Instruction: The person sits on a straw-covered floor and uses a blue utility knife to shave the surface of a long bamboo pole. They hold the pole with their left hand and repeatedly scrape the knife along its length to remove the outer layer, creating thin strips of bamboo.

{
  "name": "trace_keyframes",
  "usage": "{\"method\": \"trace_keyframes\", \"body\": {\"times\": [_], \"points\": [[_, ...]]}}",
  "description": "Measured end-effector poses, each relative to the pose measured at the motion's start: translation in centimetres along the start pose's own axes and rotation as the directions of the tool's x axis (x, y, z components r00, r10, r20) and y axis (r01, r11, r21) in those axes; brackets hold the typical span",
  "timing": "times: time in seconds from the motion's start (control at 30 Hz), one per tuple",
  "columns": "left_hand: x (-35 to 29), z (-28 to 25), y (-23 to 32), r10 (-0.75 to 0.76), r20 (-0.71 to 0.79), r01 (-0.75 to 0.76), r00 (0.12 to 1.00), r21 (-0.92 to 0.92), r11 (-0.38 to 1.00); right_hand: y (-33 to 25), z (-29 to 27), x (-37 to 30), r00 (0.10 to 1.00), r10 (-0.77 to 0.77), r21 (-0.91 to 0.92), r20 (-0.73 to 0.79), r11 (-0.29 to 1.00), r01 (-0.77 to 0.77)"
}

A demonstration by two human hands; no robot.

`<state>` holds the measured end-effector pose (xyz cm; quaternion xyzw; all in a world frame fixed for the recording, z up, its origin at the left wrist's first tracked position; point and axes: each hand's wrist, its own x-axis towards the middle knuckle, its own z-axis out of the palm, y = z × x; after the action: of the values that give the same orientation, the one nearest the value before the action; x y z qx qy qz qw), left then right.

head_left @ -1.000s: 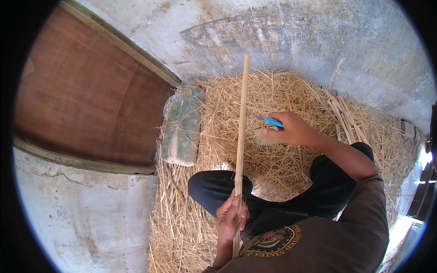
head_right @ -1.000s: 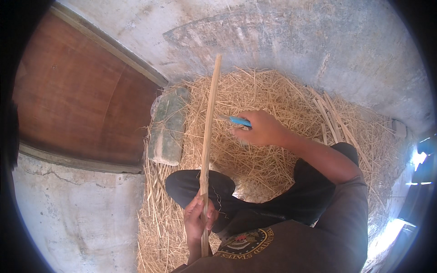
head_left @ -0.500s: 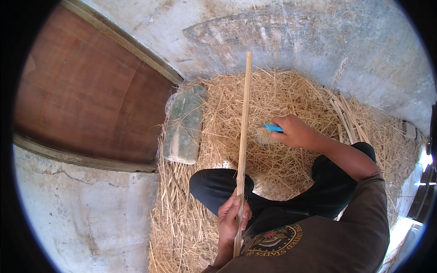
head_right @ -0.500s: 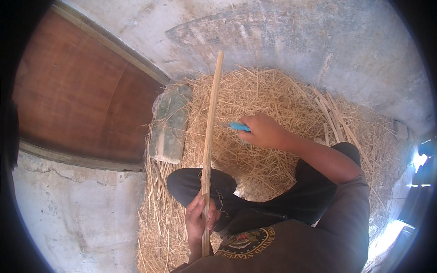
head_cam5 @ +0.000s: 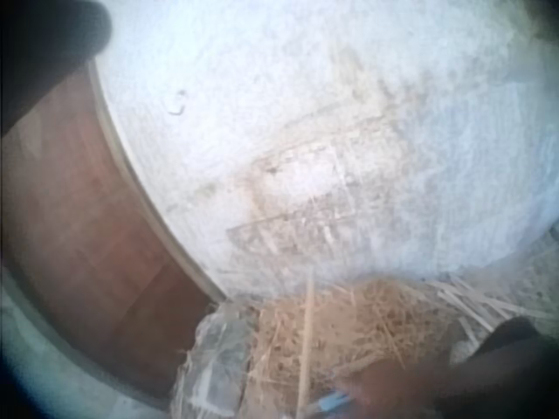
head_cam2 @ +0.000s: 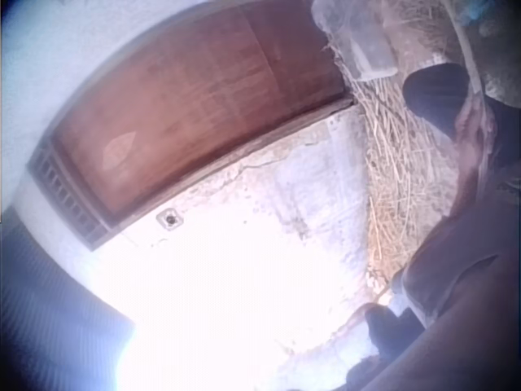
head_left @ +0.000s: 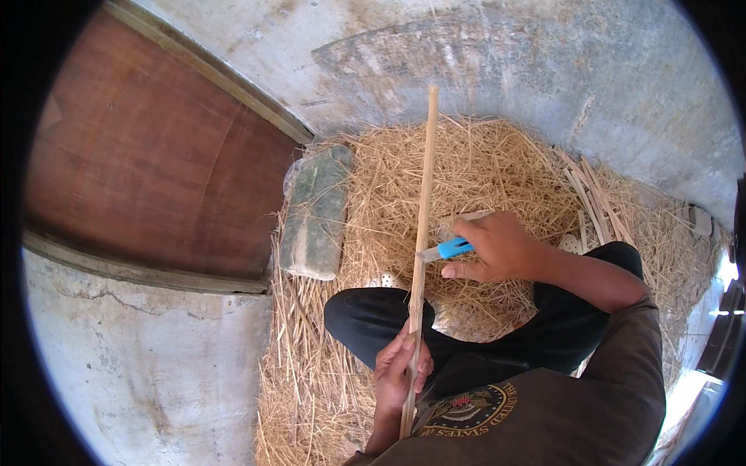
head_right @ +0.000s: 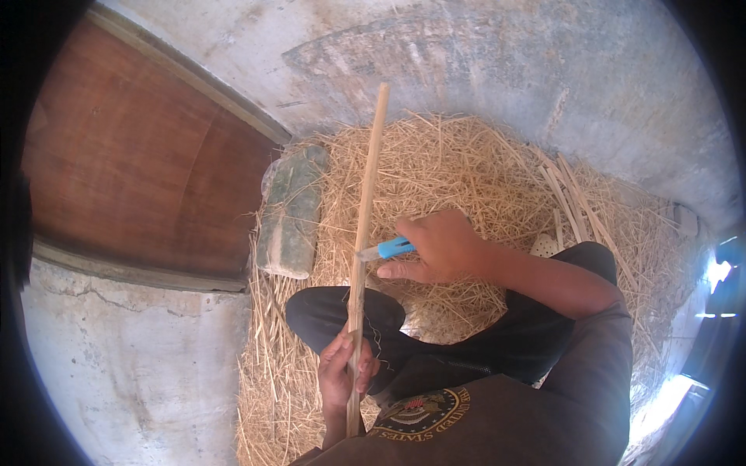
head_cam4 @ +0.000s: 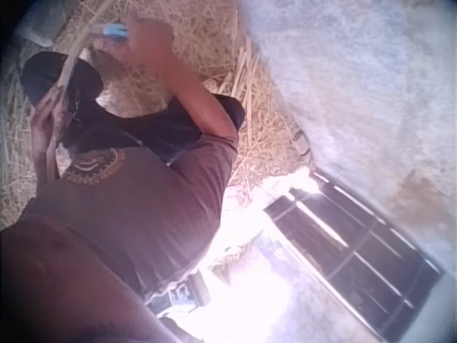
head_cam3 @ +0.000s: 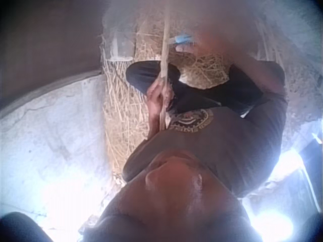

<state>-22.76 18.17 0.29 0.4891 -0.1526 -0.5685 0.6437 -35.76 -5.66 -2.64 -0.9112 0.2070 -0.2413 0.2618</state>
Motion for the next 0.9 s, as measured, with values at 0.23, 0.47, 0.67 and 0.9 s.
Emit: {"method": "trace_keyframes", "body": {"times": [0.23, 0.47, 0.67, 0.9], "points": [[-0.6, 1.1, -0.4, -0.030, 0.049, 0.019, 0.998, 0.209, 0.978, 4.0, -0.5, 2.0, 0.980, 0.141, -0.137, -0.142, 0.977, -0.161], [-1.3, 1.4, -0.6, -0.029, 0.066, 0.008, 0.997, 0.310, 0.951, 4.3, -0.3, 1.5, 0.984, 0.135, -0.135, -0.119, 0.979, -0.150], [-1.7, 1.8, -0.5, 0.048, 0.049, -0.065, 0.998, 0.435, 0.898, 2.0, 0.1, 0.3, 0.999, -0.001, -0.158, -0.049, 0.987, -0.006], [-2.4, 1.9, -0.3, -0.016, -0.004, 0.016, 1.000, 0.458, 0.889, 5.6, 0.1, 1.6, 0.991, 0.102, -0.228, -0.083, 0.966, -0.119]]}}
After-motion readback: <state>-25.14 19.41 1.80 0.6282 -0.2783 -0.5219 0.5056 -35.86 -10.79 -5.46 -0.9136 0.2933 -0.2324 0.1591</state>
